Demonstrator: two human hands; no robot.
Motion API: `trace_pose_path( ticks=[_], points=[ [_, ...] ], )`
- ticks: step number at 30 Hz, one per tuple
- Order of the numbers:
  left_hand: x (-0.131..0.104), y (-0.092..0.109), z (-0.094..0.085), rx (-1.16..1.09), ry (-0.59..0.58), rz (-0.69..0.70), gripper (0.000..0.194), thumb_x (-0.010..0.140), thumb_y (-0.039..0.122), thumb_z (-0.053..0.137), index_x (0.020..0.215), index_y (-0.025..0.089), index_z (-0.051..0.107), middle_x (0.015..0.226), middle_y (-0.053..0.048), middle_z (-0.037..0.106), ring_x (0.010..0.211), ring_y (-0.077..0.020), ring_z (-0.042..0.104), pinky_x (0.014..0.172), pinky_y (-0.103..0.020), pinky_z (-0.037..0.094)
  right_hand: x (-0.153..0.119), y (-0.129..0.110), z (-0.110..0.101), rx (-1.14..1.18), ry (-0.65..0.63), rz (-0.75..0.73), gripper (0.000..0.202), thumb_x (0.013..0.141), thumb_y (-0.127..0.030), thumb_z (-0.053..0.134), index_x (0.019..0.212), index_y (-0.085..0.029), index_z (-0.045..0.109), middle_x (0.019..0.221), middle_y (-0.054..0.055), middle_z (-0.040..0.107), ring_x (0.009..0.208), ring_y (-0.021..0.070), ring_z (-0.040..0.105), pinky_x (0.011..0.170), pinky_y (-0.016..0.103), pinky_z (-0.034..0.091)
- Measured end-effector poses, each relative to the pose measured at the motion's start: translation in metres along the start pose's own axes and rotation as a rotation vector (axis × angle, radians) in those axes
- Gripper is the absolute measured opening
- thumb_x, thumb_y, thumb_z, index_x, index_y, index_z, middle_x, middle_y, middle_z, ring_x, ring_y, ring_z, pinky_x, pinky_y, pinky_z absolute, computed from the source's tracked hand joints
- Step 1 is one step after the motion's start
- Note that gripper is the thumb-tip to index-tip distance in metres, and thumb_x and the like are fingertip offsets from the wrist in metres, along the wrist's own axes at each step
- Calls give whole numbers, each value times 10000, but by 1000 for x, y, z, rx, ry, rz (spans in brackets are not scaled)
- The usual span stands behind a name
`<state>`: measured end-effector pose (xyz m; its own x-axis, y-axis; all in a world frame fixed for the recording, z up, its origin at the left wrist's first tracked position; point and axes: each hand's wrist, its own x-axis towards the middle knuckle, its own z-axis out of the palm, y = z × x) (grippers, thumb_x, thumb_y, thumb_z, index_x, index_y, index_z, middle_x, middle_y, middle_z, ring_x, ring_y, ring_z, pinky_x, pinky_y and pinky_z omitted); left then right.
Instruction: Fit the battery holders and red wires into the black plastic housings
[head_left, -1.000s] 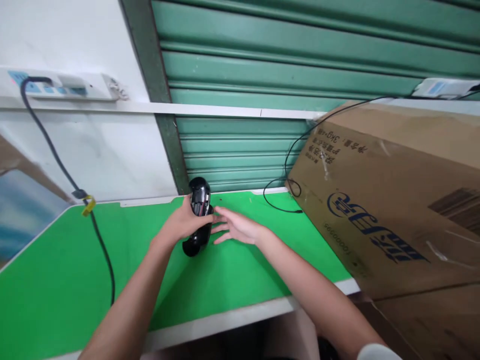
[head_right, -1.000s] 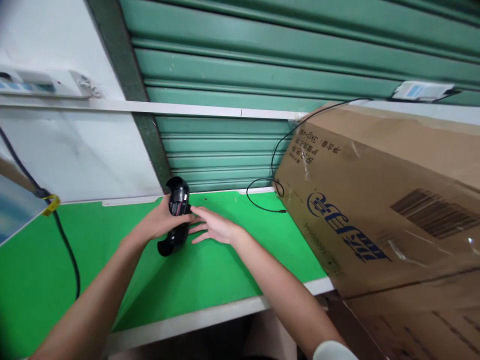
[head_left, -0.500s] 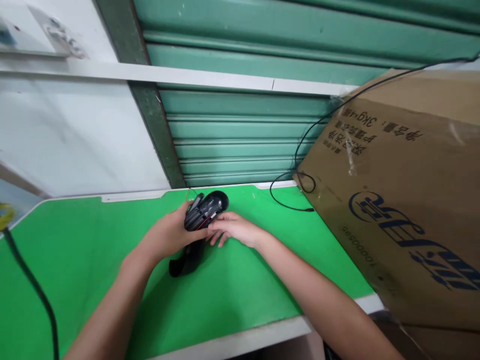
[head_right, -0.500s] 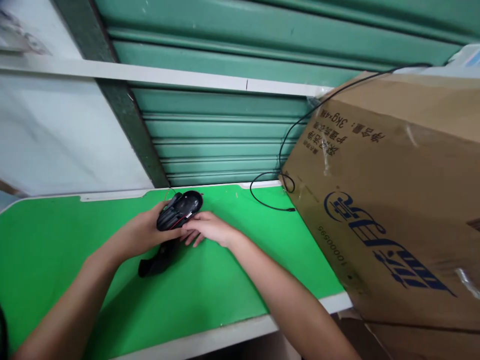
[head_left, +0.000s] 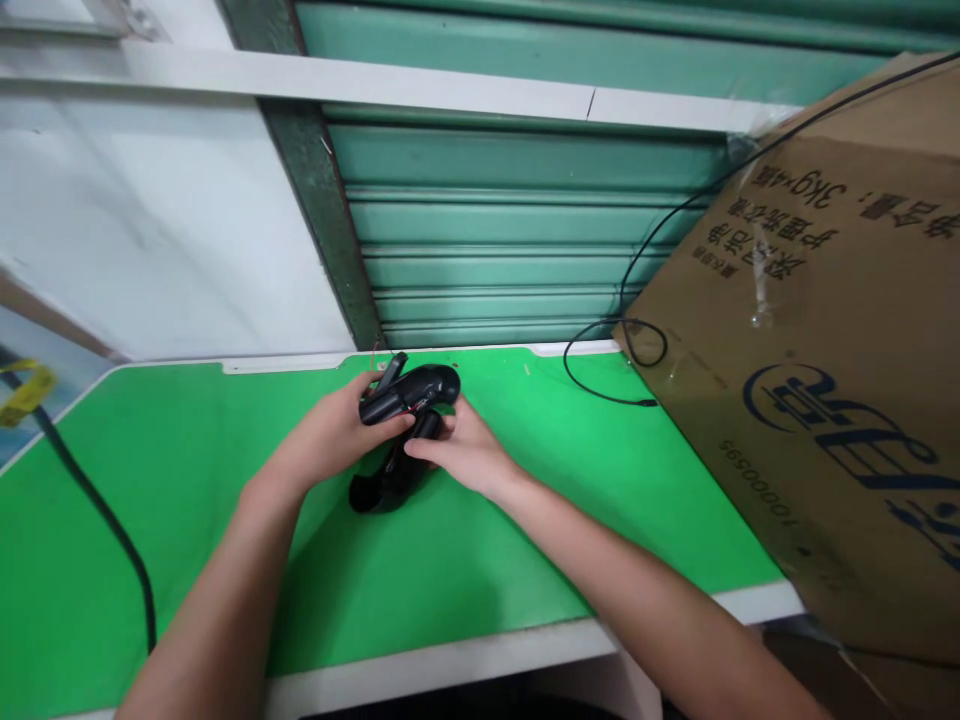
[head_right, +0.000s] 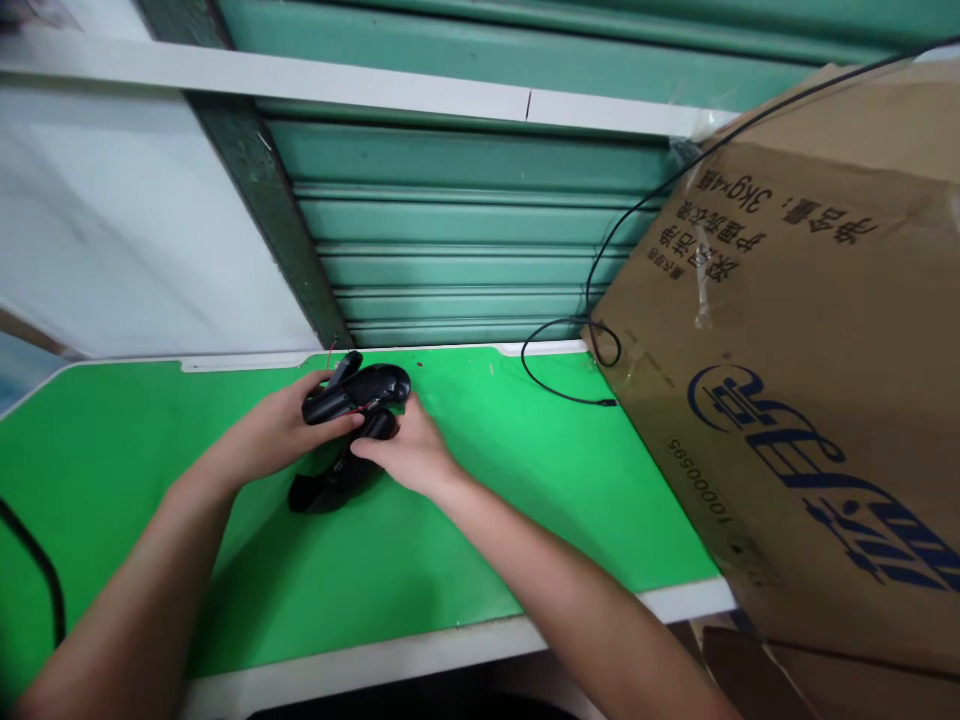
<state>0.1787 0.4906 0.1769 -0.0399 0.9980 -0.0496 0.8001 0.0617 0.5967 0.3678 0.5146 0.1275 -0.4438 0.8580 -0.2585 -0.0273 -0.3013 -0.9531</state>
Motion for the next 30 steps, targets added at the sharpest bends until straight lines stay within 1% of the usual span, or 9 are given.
trace_pose_path(
  ticks=[4, 7, 11, 14, 18, 22, 25, 28, 30],
  points=[
    [-1, -4, -5, 51, 75, -67, 941, 743, 814, 618, 1432, 174, 578, 1134, -108, 793, 1034, -365, 747, 852, -398, 551, -1, -5, -7, -148, -30, 40, 384, 794, -112, 718, 1142, -217, 594, 741, -67, 642, 528, 128, 592, 444, 224, 477],
    [-1, -8, -7, 177, 101, -152, 935, 775, 782, 611, 1493, 189, 528, 1110, -126, 797, 1019, -392, 759, 808, -406, 549, -3, -14, -28, -151, -124, 75, 246, 829, -86, 639, 1051, -190, 657, 739, -26, 692, 542, 139, 618, 440, 225, 480],
    [-1, -11, -7, 335, 92, -180, 836, 830, 688, 636, 1529, 248, 511, 1158, -163, 800, 1047, -445, 756, 787, -454, 558, -2, -24, -59, -158, -205, 88, 196, 820, -99, 620, 957, -182, 732, 792, 9, 740, 627, 146, 661, 473, 212, 499],
    [-2, -11, -4, 374, 116, -152, 833, 821, 658, 703, 1532, 263, 524, 1280, -200, 766, 1112, -485, 729, 838, -523, 571, 0, -27, -75, -163, -204, 81, 211, 820, -129, 613, 964, -193, 754, 786, 1, 736, 620, 135, 648, 482, 202, 497],
    [-5, -9, 0, 408, 145, -91, 957, 788, 712, 740, 1571, 226, 482, 1471, -234, 639, 1172, -508, 696, 889, -574, 584, 0, -31, -89, -167, -176, 71, 231, 812, -155, 619, 981, -201, 771, 824, 7, 747, 661, 145, 662, 508, 209, 502],
    [-6, -5, 3, 409, 249, -11, 987, 800, 739, 711, 1574, 177, 468, 1575, -237, 523, 1264, -504, 647, 1018, -598, 554, -1, -38, -103, -161, -159, 70, 236, 795, -176, 643, 982, -196, 786, 851, 27, 765, 673, 150, 666, 537, 215, 489],
    [-5, -2, 4, 345, 306, 22, 900, 875, 743, 589, 1539, 141, 510, 1588, -239, 490, 1350, -496, 589, 1127, -611, 487, -2, -42, -113, -141, -136, 56, 260, 797, -206, 656, 1027, -200, 777, 886, 39, 782, 687, 155, 675, 589, 230, 506],
    [-3, 2, 4, 282, 332, 63, 762, 965, 674, 438, 1453, 112, 598, 1516, -238, 549, 1387, -459, 565, 1200, -594, 424, -4, -47, -117, -80, -127, 40, 277, 794, -220, 662, 1046, -202, 775, 924, 46, 791, 737, 168, 699, 652, 248, 538],
    [-4, 6, 4, 252, 394, 118, 683, 1004, 615, 382, 1388, 114, 642, 1450, -227, 599, 1393, -426, 558, 1221, -569, 403, -6, -50, -118, -23, -133, 38, 273, 780, -215, 671, 1028, -196, 784, 928, 48, 789, 751, 168, 704, 667, 245, 547]
  ],
)
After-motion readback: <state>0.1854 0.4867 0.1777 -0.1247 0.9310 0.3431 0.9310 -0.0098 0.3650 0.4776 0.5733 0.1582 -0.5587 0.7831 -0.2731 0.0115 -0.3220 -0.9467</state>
